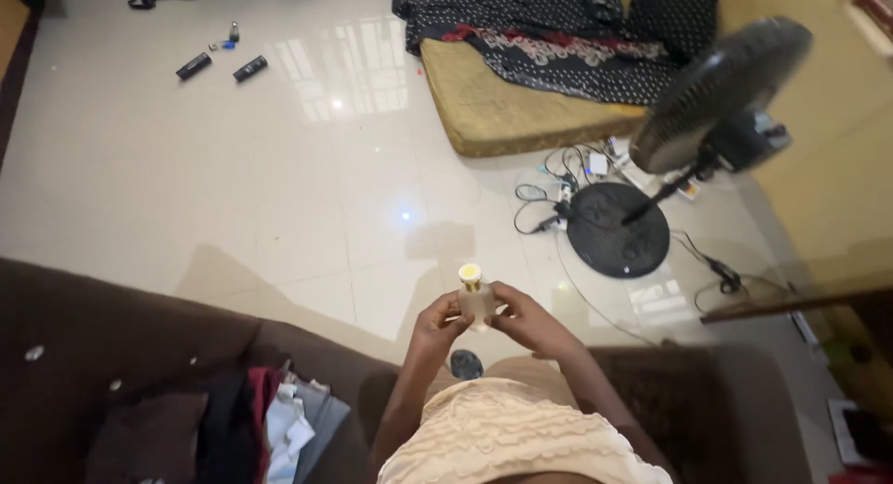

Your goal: Picking up and moving various items around the room, including game controllers, a bottle, a watch, and a backpack.

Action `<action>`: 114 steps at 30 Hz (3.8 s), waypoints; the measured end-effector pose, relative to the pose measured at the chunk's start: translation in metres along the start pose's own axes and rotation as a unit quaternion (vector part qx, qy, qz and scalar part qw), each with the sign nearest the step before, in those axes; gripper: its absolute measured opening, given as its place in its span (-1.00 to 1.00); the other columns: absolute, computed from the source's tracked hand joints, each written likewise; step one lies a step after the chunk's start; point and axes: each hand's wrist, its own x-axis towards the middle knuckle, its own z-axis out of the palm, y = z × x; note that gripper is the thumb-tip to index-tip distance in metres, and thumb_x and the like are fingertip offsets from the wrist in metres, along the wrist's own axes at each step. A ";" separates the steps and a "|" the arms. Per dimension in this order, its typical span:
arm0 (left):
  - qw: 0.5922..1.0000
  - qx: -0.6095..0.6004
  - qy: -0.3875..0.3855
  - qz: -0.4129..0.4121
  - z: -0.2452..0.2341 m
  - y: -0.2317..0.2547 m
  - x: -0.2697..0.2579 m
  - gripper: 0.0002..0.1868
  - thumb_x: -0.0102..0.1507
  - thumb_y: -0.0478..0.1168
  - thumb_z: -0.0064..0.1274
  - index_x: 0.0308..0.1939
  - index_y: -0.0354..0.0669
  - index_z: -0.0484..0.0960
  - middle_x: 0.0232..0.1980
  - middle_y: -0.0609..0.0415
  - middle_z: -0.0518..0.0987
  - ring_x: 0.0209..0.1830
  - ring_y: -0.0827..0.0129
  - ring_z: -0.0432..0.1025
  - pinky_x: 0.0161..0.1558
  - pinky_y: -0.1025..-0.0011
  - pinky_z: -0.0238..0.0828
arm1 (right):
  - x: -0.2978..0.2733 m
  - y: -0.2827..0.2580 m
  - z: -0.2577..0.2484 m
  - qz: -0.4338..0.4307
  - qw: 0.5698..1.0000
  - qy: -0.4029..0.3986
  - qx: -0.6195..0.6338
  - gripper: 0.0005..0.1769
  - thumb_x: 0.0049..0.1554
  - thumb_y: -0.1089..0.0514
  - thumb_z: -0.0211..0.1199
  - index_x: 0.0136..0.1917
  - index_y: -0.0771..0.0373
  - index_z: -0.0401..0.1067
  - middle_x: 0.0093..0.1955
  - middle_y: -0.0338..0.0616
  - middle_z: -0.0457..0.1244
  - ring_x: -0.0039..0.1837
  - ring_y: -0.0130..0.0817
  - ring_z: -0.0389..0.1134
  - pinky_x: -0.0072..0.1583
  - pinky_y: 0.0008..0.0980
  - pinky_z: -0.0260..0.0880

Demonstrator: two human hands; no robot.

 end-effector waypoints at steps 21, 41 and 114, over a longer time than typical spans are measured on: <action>0.996 -0.003 -0.013 0.093 -0.280 0.202 0.334 -0.55 0.32 -0.32 0.17 0.27 -0.36 0.54 0.06 -0.04 0.63 0.07 0.39 0.51 0.12 0.38 0.52 | 0.467 -0.154 -0.018 -0.148 0.988 -0.045 0.027 -0.58 0.13 0.15 0.28 0.26 0.21 0.39 0.13 -0.19 0.36 0.14 -0.37 0.39 0.14 -0.32 0.44; 0.988 -0.008 0.116 0.098 -0.515 0.351 0.660 -0.53 0.28 -0.30 0.19 0.26 -0.38 0.52 0.11 -0.06 0.65 0.09 0.33 0.55 0.12 0.37 0.52 | 0.906 -0.334 -0.051 -0.108 0.986 -0.126 -0.009 -0.47 0.18 -0.07 0.26 0.32 0.21 0.35 0.15 -0.11 0.37 0.16 -0.35 0.42 0.15 -0.27 0.44; 0.978 0.063 0.171 0.104 -1.329 0.810 1.967 -0.65 0.33 -0.42 0.08 0.21 -0.19 0.64 0.02 0.08 0.47 -0.17 0.47 0.53 -0.09 0.53 0.47 | 2.422 -0.743 -0.170 -0.119 0.976 0.032 0.178 -0.38 0.14 0.25 0.40 0.41 0.22 0.23 0.23 -0.20 0.26 0.25 -0.45 0.28 0.21 -0.41 0.34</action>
